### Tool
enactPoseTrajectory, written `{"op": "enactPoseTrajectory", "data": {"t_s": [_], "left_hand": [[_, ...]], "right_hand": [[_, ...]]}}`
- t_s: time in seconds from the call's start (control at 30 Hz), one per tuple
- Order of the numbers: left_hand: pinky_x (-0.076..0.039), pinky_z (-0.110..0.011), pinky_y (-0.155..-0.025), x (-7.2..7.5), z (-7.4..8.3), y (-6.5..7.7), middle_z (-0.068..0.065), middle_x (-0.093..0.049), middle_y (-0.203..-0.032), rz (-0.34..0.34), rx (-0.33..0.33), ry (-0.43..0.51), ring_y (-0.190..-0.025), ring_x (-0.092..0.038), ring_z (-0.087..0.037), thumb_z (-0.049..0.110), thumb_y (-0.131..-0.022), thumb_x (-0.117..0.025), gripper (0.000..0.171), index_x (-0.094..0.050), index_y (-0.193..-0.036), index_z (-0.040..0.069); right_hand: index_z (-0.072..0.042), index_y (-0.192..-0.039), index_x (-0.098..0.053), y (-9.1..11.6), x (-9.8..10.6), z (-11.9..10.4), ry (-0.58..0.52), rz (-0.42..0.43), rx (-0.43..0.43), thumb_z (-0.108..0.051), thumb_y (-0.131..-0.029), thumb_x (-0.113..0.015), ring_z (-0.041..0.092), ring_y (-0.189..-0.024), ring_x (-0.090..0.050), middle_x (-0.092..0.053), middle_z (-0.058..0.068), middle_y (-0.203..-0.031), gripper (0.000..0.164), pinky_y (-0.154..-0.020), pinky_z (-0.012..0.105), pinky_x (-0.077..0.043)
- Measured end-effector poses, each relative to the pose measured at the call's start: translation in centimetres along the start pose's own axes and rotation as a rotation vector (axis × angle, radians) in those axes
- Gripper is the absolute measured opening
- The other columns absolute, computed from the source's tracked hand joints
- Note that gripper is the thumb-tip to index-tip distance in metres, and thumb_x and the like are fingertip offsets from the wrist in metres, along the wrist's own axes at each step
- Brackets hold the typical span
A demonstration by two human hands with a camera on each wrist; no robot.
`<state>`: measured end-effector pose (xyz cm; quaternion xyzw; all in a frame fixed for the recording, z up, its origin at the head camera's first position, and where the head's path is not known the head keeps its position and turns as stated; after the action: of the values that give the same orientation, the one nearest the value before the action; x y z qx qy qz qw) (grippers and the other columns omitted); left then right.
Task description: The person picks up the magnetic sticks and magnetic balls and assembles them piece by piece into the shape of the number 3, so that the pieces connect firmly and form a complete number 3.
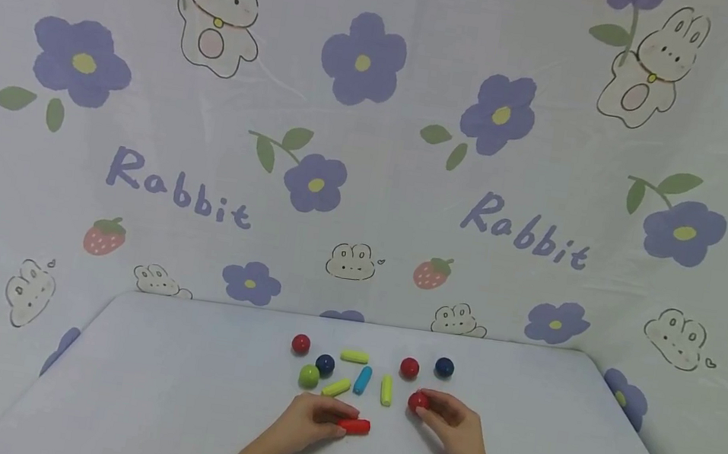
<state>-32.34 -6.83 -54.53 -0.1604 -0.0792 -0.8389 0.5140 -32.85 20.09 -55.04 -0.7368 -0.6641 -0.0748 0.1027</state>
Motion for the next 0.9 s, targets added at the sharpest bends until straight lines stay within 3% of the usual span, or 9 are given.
{"op": "enactPoseTrajectory", "data": {"t_s": [0.47,0.9], "left_hand": [[-0.056,-0.027,-0.094,-0.1,-0.3,0.0,0.005,-0.073,-0.113,-0.002,0.036,0.009,-0.106,-0.067,-0.010,0.010,-0.086,-0.072,0.031,-0.072,-0.115,0.021],[-0.056,-0.027,-0.094,-0.1,-0.1,0.0,0.005,-0.073,-0.112,0.003,0.039,0.006,-0.105,-0.067,-0.010,0.010,-0.086,-0.072,0.030,-0.073,-0.114,0.021]], "right_hand": [[-0.018,-0.113,-0.070,0.8,-0.8,0.1,-0.003,-0.075,-0.027,-0.023,-0.079,-0.081,0.016,-0.111,-0.066,-0.071,0.001,-0.115,0.036,-0.092,0.023,-0.056],[-0.013,-0.116,-0.069,1.8,-1.9,-0.7,0.005,-0.194,-0.011,-0.027,-0.080,-0.080,0.013,-0.110,-0.066,-0.071,0.005,-0.117,0.040,-0.093,0.023,-0.055]]}}
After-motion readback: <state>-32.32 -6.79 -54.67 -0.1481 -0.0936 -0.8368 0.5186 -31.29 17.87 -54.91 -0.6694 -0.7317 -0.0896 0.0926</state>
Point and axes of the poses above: each hand's wrist, its own y-axis away from the middle knuckle, its own x-axis out of the back of the hand, z = x × y, the point moved 4 cm from there along -y, towards the middle knuckle
